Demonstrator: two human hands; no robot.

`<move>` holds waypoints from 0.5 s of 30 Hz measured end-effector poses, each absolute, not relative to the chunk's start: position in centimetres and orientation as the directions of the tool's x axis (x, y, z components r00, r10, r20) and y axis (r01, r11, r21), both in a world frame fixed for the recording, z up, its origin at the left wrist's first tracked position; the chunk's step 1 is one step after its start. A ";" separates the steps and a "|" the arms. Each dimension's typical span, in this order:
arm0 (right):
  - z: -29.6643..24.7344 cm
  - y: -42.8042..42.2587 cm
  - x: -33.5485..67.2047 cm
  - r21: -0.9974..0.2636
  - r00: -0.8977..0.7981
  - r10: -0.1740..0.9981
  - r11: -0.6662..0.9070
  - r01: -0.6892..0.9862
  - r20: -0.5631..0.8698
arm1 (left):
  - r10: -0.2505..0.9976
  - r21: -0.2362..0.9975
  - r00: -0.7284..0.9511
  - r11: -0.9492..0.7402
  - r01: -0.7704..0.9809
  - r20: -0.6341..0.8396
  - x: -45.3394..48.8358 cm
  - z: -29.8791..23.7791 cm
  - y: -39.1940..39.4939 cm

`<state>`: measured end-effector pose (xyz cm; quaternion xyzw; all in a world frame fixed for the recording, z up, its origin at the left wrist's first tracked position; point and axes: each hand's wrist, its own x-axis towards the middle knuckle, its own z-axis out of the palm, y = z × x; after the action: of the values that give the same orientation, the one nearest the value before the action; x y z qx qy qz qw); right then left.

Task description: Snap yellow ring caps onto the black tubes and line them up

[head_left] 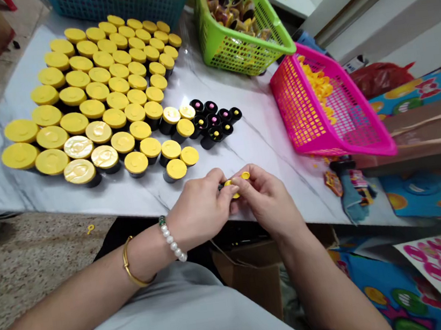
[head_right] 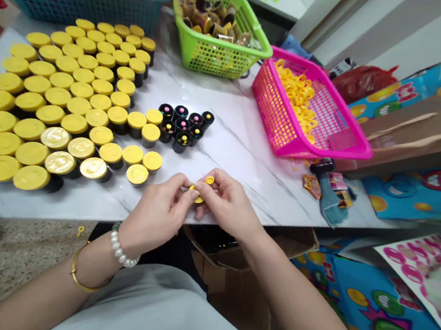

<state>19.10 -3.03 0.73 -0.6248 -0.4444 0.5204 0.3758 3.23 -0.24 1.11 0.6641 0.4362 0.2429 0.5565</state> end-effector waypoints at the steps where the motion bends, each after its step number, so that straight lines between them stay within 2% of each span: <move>1: 0.6 -3.1 19.0 -0.934 0.072 0.942 -0.335 0.124 -0.328 | 0.846 0.956 0.509 0.006 0.292 -0.161 3.4 1.1 -0.1; 7: -0.1 -3.3 18.3 -0.953 0.117 0.949 -0.301 0.043 -0.294 | 0.855 0.964 0.500 -0.001 0.266 -0.137 3.4 0.8 -0.4; 12: -0.4 -4.1 17.9 -0.979 0.243 0.953 -0.197 0.053 -0.178 | 0.899 0.871 0.407 -0.325 0.370 0.163 3.4 -0.6 -2.1; 15: -0.3 -4.5 19.0 -0.959 0.216 0.935 -0.265 -0.104 -0.282 | 0.889 0.820 0.410 -0.382 0.426 0.202 3.6 -1.1 -2.5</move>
<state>18.97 -4.48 -0.33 -0.6001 -0.3461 0.5219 0.4976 3.56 -2.45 -1.15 0.7628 0.4309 0.3305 0.3509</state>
